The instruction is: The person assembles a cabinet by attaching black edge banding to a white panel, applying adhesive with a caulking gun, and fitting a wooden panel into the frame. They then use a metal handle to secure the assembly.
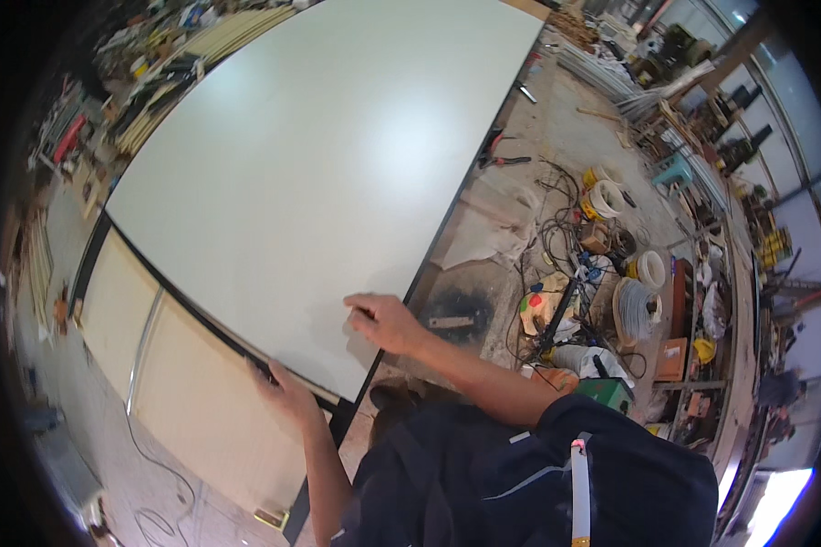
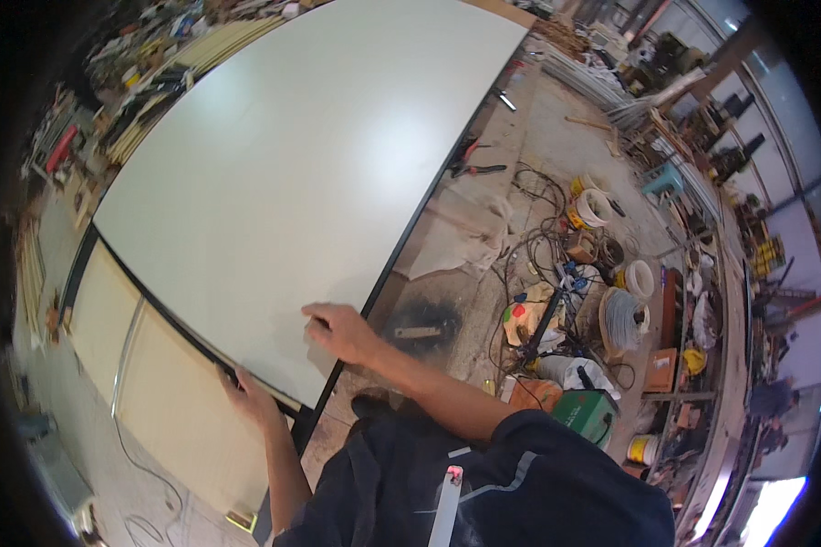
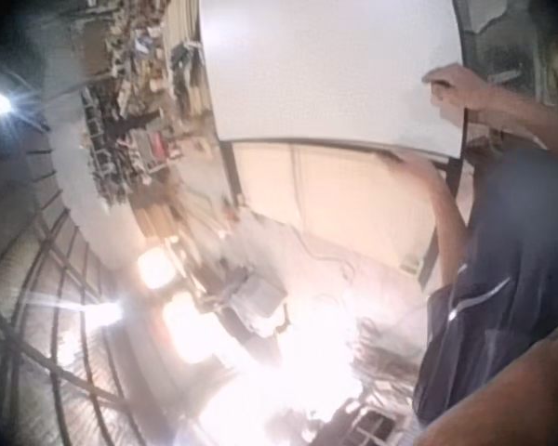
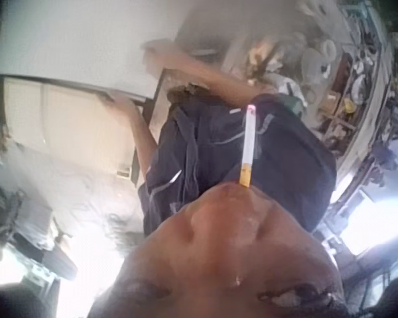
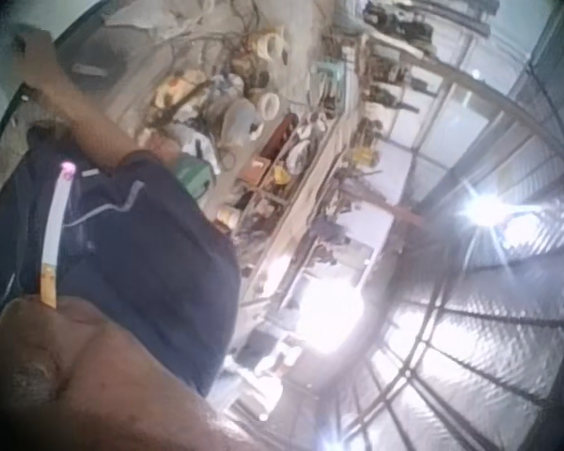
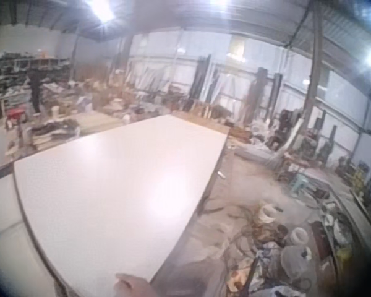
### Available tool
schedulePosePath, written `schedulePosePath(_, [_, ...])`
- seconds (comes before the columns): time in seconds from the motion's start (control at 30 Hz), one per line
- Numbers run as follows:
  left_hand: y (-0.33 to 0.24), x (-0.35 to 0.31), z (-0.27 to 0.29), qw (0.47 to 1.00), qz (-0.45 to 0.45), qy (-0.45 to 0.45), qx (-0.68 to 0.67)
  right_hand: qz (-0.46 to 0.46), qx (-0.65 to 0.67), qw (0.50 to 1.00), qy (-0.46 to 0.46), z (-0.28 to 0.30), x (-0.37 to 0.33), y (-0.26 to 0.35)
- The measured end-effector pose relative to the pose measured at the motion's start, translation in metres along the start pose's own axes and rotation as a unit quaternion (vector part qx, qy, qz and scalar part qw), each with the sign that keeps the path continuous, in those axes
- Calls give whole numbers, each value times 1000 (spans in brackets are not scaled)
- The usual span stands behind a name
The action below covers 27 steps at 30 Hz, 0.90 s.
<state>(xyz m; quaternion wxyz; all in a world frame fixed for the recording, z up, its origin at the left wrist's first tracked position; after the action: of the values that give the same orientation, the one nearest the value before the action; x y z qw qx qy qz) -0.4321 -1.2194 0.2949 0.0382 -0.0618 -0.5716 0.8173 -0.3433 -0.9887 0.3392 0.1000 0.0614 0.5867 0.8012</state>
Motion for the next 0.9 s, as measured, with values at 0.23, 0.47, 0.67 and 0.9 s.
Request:
schedulePosePath(0.23, [-43,-11,-6,997,37,61,27,11,-8,1000,-24,10,-6,7])
schedulePosePath(0.47, [-23,2,-14,999,14,25,-35,22,0,999,-28,9,-4,2])
schedulePosePath(0.67, [-4,7,-10,999,-33,19,-39,19,-21,999,-20,1,-1,4])
schedulePosePath(0.9, [-30,7,-15,999,34,8,-1,-55,25,998,-27,-2,-4,5])
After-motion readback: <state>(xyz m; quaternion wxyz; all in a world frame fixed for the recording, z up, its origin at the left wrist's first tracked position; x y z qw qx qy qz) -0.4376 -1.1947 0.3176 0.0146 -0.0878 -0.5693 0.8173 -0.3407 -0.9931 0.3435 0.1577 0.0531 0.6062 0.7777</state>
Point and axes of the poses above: each hand's wrist, its own x-axis towards the middle knuckle, its own z-axis out of the back of the hand, y = z × x, the point moved 3 cm from there along x, towards the middle knuckle, and after that the axes turned 12 degrees about y, right-handed, at the moved point
